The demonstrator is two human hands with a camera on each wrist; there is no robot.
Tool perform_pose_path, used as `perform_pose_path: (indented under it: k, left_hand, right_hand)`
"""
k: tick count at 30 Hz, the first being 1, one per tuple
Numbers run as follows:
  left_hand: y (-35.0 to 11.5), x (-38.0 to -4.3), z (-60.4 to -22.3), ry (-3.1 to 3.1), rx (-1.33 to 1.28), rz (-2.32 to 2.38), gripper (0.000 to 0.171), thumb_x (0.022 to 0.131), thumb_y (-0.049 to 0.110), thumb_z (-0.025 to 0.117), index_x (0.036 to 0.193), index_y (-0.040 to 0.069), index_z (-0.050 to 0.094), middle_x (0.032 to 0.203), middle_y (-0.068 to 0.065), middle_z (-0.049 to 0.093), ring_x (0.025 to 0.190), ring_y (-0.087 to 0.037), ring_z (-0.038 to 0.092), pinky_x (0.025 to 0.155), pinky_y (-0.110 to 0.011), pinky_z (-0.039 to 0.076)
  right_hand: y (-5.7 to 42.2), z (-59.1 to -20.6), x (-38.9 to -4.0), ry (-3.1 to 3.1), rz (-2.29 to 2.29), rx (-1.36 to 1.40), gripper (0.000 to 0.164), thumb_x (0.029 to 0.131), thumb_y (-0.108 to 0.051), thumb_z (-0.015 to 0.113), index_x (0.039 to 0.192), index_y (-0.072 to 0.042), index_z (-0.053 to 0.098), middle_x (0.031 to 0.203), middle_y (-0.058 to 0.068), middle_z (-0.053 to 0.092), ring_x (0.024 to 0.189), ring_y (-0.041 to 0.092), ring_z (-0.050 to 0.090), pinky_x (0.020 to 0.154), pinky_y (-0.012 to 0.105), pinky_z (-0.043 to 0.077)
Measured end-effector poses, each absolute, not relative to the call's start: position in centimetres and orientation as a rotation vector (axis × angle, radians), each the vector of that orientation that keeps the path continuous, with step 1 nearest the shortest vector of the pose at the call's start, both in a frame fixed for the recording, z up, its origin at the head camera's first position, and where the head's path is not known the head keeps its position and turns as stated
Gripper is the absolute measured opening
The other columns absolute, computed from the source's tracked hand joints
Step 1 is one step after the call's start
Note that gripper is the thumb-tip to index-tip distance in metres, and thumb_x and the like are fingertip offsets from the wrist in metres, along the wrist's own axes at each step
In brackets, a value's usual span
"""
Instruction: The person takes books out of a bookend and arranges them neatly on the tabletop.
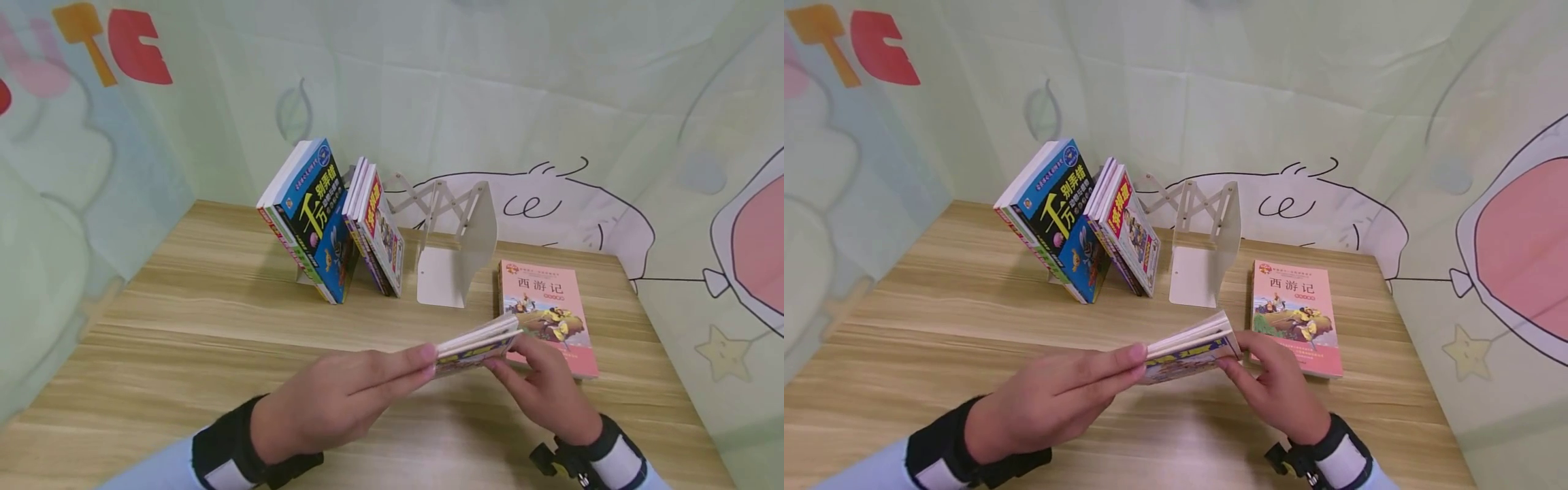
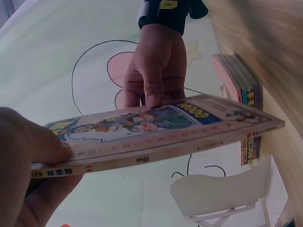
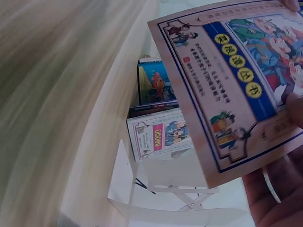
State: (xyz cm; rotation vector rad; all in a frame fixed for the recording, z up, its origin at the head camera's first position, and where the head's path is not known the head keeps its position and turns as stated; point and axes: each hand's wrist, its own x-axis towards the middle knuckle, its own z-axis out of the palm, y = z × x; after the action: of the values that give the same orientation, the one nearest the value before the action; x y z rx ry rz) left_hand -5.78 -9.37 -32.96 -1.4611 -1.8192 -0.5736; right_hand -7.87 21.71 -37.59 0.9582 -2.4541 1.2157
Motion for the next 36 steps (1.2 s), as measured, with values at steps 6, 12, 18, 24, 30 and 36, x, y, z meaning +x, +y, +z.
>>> perform_pose_path:
  k: [6,12,18,24,30,36]
  left_hand:
    - [-9.6,-6.0,-33.3,-1.824,-1.455,-0.620,0.032,0.102,0.005,0.050,0.131,-0.001,0.062,0.135,-0.017,0.063,0.105,-0.014,0.070,0.089,-0.022,0.055]
    - [-9.8,-6.1,-33.4,-1.843,-1.465,-0.644,0.034,0.102,0.005,0.050,0.133,-0.001,0.061,0.137,-0.017,0.062,0.107,-0.015,0.070,0.090,-0.022,0.055]
    - [-9.9,-6.2,-33.4,-1.822,-1.477,-0.661,0.033,0.101,0.005,0.051,0.132,-0.002,0.061,0.136,-0.018,0.062,0.109,-0.017,0.069,0.091,-0.023,0.055]
    - [-10.0,-6.2,-33.7,-1.884,-1.433,-0.756,0.032,0.102,0.009,0.052,0.134,0.005,0.058,0.140,-0.020,0.056,0.107,-0.022,0.071,0.087,-0.025,0.057]
    - [-10.0,-6.2,-33.9,-1.972,-1.332,-0.849,0.030,0.105,0.016,0.049,0.134,0.015,0.054,0.141,-0.023,0.047,0.106,-0.029,0.069,0.086,-0.028,0.059]
    - [-10.1,-6.6,-34.1,-1.984,-1.300,-0.949,0.035,0.102,0.019,0.055,0.136,0.011,0.054,0.144,-0.024,0.045,0.100,-0.025,0.069,0.080,-0.023,0.059]
  right_hand:
    - [21.9,-38.0,-7.7,-2.373,1.323,0.979,0.038,0.078,0.014,0.075,0.106,-0.012,0.072,0.101,0.004,0.076,0.090,0.008,0.071,0.078,0.020,0.057]
    - [21.9,-37.8,-7.6,-2.379,1.373,0.969,0.036,0.078,0.015,0.074,0.106,-0.009,0.073,0.102,0.007,0.076,0.093,0.008,0.072,0.075,0.023,0.059]
    - [22.0,-38.0,-7.6,-2.308,1.421,1.012,0.041,0.074,0.021,0.073,0.105,-0.006,0.074,0.101,0.007,0.077,0.091,0.007,0.073,0.070,0.024,0.060]
    - [22.1,-37.7,-7.4,-2.320,1.509,0.987,0.038,0.076,0.019,0.072,0.106,-0.005,0.075,0.102,0.003,0.077,0.090,0.007,0.073,0.069,0.025,0.061]
    - [22.2,-37.6,-7.4,-2.281,1.583,1.008,0.038,0.079,0.020,0.069,0.110,0.001,0.074,0.108,0.000,0.076,0.092,0.009,0.074,0.072,0.026,0.061]
    - [22.6,-37.9,-7.5,-2.259,1.665,0.943,0.035,0.080,0.021,0.067,0.110,0.004,0.073,0.111,-0.001,0.076,0.092,0.011,0.074,0.072,0.028,0.061]
